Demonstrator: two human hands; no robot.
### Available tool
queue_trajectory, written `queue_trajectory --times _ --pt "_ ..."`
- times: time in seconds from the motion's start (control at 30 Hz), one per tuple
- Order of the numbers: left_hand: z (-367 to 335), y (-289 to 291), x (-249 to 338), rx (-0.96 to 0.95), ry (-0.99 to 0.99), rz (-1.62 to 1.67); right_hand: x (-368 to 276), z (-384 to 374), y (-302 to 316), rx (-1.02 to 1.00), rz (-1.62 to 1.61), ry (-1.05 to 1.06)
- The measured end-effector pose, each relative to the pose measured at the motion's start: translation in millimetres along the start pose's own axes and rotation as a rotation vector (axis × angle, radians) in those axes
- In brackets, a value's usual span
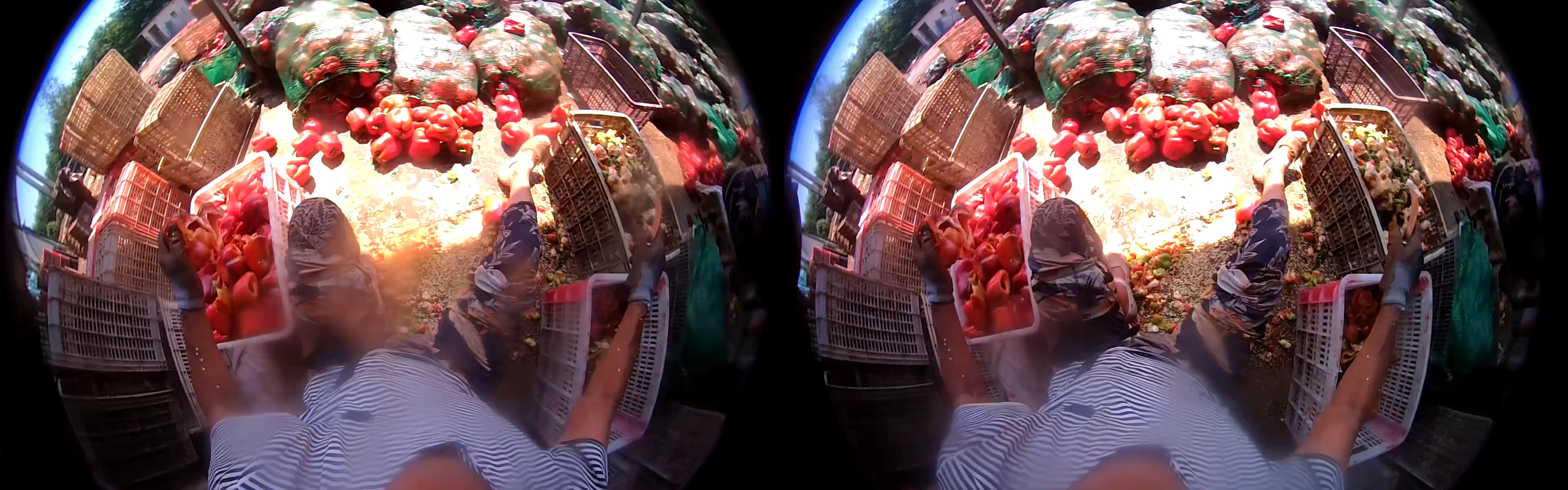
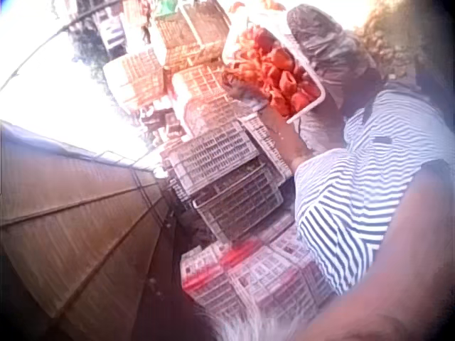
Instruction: The person cores red bell peppers using a knife, placing the processed peppers into a crate and the discarded stems into a separate basket.
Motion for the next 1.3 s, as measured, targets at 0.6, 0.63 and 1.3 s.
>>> queue_trajectory --times 0.6,0.63,1.3 --pt "32 83 -82 0.194 0.078 -0.607 -125 89 -196 -0.42 -0.209 0.302" --pt "26 90 -86 0.213 0.043 -0.623 -110 84 -201 -0.44 -0.189 0.299" --pt "158 41 -161 -0.716 0.111 -1.02 -202 166 -257 -0.695 -0.304 0.341"
Point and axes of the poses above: each hand's wrist, its own z-axis away from the middle knuckle, its own y-axis out of the back of the hand, x = y × z, the point moved 7 cm from there along -z, towards the middle knuckle, and after that the axes turned 15 degrees about -z, right-handed, at the moved point
